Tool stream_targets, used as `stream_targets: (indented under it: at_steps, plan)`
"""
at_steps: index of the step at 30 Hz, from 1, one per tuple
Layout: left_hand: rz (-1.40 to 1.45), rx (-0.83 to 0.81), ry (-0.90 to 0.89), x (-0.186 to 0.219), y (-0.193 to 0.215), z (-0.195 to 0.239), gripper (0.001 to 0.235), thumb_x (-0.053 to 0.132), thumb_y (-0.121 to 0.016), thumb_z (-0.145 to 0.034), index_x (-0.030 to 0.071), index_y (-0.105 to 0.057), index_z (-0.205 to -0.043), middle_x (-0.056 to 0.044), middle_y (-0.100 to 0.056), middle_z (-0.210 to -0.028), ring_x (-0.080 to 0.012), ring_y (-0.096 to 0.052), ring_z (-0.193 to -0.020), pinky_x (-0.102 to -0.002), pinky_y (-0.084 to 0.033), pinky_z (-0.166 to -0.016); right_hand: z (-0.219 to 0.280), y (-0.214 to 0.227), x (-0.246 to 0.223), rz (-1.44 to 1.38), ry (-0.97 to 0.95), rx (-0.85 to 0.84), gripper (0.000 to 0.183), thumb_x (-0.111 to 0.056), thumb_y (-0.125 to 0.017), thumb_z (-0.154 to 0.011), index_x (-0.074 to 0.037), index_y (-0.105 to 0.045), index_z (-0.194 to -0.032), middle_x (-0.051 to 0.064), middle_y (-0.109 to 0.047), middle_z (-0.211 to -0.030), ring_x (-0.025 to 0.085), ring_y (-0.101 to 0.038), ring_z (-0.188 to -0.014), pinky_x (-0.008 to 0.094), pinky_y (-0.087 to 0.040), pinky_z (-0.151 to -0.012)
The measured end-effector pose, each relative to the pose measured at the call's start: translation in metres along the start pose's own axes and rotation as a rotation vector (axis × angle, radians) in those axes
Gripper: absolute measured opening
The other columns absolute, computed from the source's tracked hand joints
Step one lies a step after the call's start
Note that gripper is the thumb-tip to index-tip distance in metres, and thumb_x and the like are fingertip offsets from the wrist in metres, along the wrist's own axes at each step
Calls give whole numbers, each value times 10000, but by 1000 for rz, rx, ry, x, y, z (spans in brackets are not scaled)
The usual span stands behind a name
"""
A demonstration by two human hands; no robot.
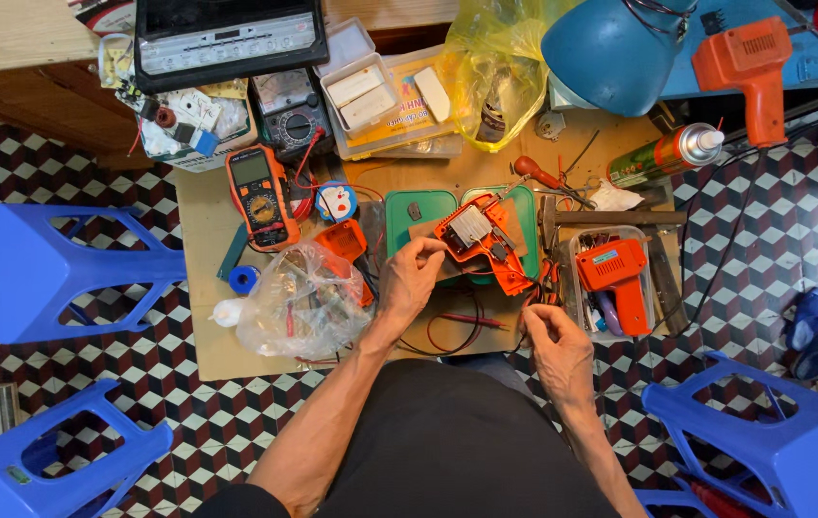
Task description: The person works at a cluttered workbench, handling wires and an orange handheld device. They connect wires to the device, use a multimeter to test connections, and retrieve a bag of spare wires from a wall hook to continue the repair.
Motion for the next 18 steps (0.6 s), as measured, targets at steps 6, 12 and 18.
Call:
stream_targets:
  at_steps: [6, 12, 18]
  plan:
    - [16, -16, 91, -15, -3, 18, 242, 280, -693, -908, 94, -757, -1048, -37, -767, -812, -123, -720, -708, -281, -552, -622, -39, -17, -25, 129, 4, -30, 244, -217, -626, -990, -55, -734, -1137, 18, -714, -842, 73, -602, -675, 240, -505, -588]
    - [-5, -20, 130, -3, -5, 22, 240, 257, -687, -926, 96, -743, -1095, -62, -752, -779, -159, -699, -676, -310, -532, -604, -66, -37, -36, 194, 177, -29, 253, -198, -656, -975, -38, -744, -1150, 65, -750, -926, 114, -653, -740, 270, -530, -659]
    - [-74, 12, -133, 27, -3, 10, 248, 185, -670, -940, 102, -690, -1172, -70, -745, -1011, -166, -732, -717, -335, -577, -615, -80, -43, -36, 175, 209, 35, 243, -179, -638, -994, -22, -734, -1152, 87, -762, -956, 125, -692, -801, 274, -546, -720]
Point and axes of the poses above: each hand's wrist, its own z-axis away from the middle knuckle, its own y-axis out of the back of the hand, x = y × z, the point moved 1 cm from there along -z, towards the middle knuckle
